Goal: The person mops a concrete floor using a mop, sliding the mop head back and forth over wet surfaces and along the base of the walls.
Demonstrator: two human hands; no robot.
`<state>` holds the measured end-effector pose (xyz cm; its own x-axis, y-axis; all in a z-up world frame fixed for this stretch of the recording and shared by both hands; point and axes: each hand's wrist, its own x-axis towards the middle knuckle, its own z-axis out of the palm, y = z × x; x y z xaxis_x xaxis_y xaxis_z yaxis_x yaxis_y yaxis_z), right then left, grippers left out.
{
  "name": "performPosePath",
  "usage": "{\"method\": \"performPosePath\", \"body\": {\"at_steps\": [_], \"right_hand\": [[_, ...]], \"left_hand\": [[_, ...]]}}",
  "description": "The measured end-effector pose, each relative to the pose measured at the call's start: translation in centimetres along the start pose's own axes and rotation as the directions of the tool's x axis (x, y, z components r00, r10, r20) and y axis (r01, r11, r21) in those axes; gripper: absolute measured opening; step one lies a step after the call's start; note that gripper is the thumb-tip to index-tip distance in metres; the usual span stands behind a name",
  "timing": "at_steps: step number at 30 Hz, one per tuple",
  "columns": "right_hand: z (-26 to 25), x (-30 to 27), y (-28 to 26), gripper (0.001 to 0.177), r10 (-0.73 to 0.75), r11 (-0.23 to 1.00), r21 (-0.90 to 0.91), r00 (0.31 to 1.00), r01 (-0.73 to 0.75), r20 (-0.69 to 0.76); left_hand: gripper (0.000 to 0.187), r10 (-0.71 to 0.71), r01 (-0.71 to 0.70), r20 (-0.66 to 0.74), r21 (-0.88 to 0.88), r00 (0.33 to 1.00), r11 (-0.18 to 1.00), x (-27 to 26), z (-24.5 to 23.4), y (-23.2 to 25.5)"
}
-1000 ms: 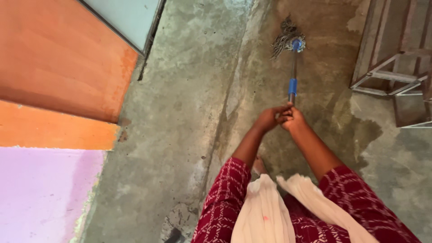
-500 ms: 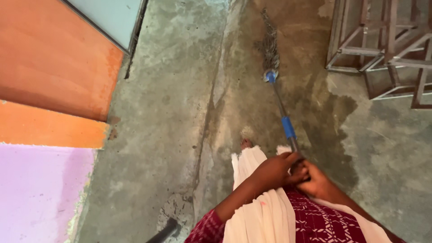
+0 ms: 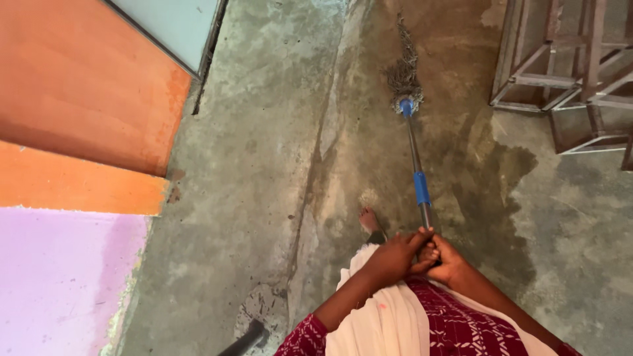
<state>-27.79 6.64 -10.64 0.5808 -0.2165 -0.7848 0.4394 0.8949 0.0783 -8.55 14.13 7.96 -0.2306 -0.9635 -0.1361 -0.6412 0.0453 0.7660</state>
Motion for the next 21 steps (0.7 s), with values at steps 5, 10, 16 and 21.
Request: {"method": "performPosePath", "body": {"at_steps": [5,10,16,21], "right_hand": [[6.2,6.3,-5.7,0.020,-0.137,0.990,-0.017,0.990,0.137,0.037],[15.6,14.4,-12.4,0.021,-0.205,0.978,-0.046,0.977,0.202,-0.066],[23.4,20.5,-19.2,0.030,-0.191,0.982,-0.002,0.979,0.191,0.068],[21.6,18.1,-17.8,0.032,-0.083,0.995,0.056,0.991,0.077,0.102]], "left_hand": [[0.073,0.025,-0.023,-0.058,0.043,0.998,0.999,7.4,-2.4,-6.3],[0.067,-0.018,0.028,-0.118,0.080,0.993,0.996,16.4,-5.4,-13.3],[0.064,-0.253,0.267,-0.102,0.176,0.962,0.947,25.4,-8.7,-18.0],[0.057,-0.137,0.197,-0.237,0.247,0.962,0.949,23.2,-5.9,-17.2]]}}
